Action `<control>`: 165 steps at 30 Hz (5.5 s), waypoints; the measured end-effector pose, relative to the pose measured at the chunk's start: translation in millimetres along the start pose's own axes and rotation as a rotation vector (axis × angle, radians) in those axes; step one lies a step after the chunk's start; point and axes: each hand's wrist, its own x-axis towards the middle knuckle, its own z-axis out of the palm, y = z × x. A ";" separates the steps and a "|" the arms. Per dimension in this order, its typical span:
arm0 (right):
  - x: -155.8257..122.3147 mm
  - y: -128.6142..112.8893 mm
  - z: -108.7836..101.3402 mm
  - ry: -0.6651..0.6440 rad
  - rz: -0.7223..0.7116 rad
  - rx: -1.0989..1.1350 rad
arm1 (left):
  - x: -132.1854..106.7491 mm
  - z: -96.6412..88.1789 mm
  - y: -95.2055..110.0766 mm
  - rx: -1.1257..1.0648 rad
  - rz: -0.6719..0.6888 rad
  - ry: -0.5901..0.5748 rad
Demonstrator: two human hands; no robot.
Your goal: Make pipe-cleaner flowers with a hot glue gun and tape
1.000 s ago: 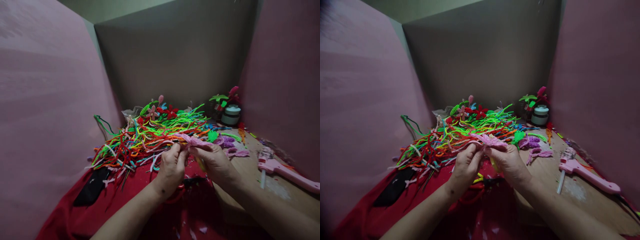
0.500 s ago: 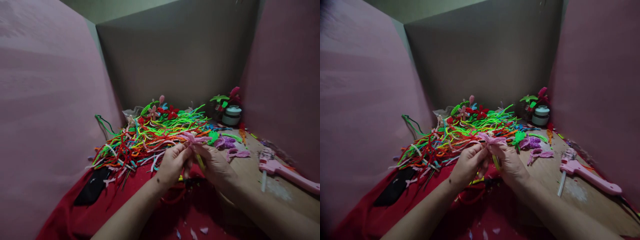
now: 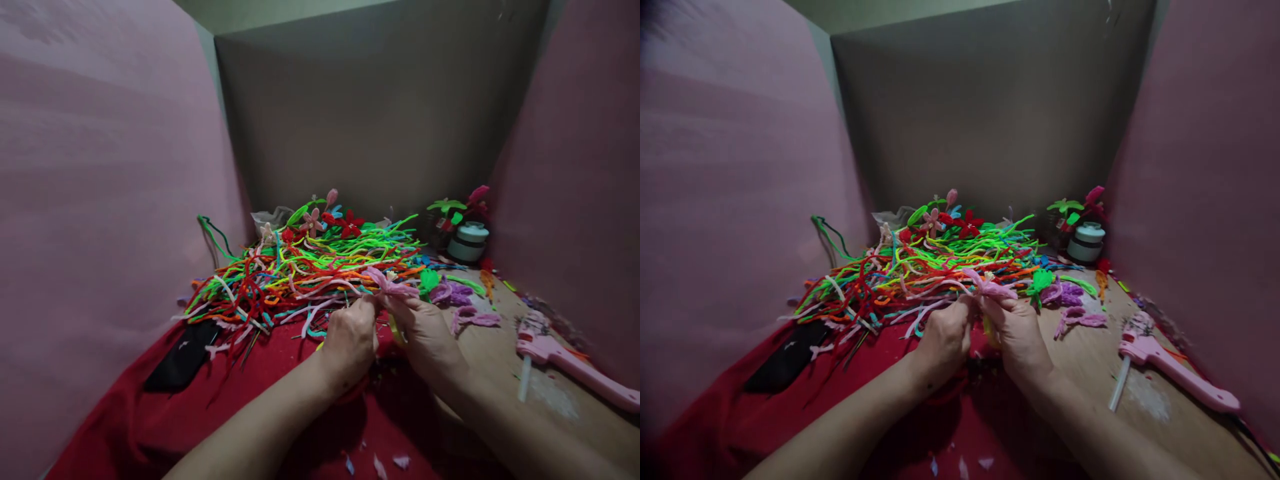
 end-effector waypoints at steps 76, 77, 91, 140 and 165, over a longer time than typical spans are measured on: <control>-7.2 -15.1 -14.3 -0.090 -0.556 -0.579 | 11.2 -35.3 10.5 -1.349 -0.518 -0.301; -7.7 -15.0 -14.1 -0.090 -0.549 -0.573 | 11.5 -36.4 10.4 -1.322 -0.515 -0.294; -8.2 -14.4 -16.4 -0.118 -0.548 -0.565 | 18.8 -51.7 -4.0 -1.281 -0.381 -0.550; -8.6 -7.6 0.7 -0.056 -0.098 -0.017 | -1.1 -5.6 9.3 -0.140 -0.030 -0.002; -2.8 -3.5 -4.2 -0.205 0.024 0.093 | 4.2 -19.6 -0.5 -1.934 -0.525 -0.608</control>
